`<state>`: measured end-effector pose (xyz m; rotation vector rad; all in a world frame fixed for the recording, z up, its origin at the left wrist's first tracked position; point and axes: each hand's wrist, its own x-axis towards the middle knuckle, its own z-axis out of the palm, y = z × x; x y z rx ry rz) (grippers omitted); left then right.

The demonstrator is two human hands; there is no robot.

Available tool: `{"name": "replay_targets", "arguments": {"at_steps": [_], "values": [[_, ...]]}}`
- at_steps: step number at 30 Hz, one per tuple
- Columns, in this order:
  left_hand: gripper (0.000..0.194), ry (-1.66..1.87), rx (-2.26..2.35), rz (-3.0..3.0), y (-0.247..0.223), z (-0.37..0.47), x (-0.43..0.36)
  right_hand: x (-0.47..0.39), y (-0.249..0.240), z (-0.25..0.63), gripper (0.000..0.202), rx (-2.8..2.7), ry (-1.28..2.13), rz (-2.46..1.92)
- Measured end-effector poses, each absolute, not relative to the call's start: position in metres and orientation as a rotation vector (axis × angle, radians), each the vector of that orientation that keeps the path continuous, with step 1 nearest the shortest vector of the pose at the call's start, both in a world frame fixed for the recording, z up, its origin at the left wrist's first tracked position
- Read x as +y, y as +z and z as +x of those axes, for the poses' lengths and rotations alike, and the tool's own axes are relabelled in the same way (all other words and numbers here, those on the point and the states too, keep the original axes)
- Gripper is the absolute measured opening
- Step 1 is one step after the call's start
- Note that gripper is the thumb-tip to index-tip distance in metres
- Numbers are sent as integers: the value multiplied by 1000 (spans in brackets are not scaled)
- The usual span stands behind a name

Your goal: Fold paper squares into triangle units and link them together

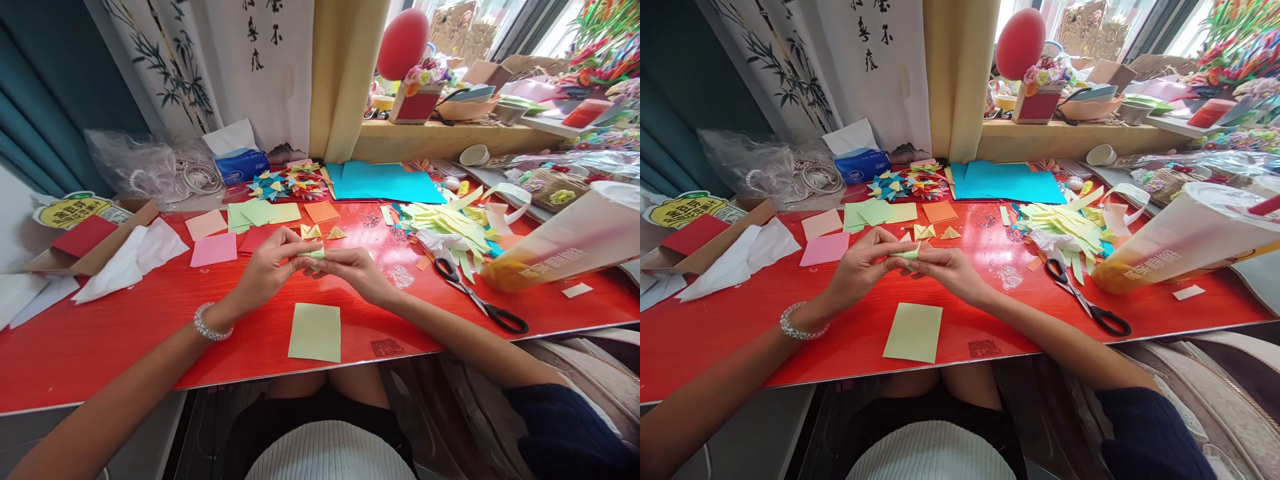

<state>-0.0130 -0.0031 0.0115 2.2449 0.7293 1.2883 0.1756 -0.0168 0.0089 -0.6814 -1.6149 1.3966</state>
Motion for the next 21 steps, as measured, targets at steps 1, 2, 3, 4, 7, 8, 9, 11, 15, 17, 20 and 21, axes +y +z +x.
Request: {"name": "replay_targets", "arguments": {"at_steps": [1,2,3,4,7,8,9,11,15,17,20,21], "values": [[31,1304,728,2256,12,-13,-3,-17,8,176,15,-1636,1385,-680],[31,1316,734,2257,13,-13,-3,-16,8,176,16,-1665,1370,-685],[30,1324,753,2247,13,-13,-4,-16,7,176,17,-1702,1344,-699],[28,1328,787,2224,14,-13,-4,-15,8,177,18,-1739,1306,-723],[19,1312,944,2055,16,-12,-6,-11,11,179,19,-1745,1165,-814],[16,1296,988,1978,16,-11,-7,-10,12,180,20,-1714,1145,-836],[16,1280,1019,1900,16,-10,-7,-8,13,181,23,-1681,1154,-853],[16,1247,1041,1773,16,-8,-9,-6,14,182,29,-1657,1232,-880],[16,1190,1044,1634,14,-5,-10,-7,11,179,27,-1775,1363,-896],[16,1171,1051,1612,13,-4,-10,-9,7,177,24,-1802,1382,-906],[18,1154,1076,1620,11,-3,-10,-10,4,174,19,-1760,1446,-918],[18,1148,1089,1631,11,-3,-10,-10,3,174,18,-1744,1478,-914]]}}
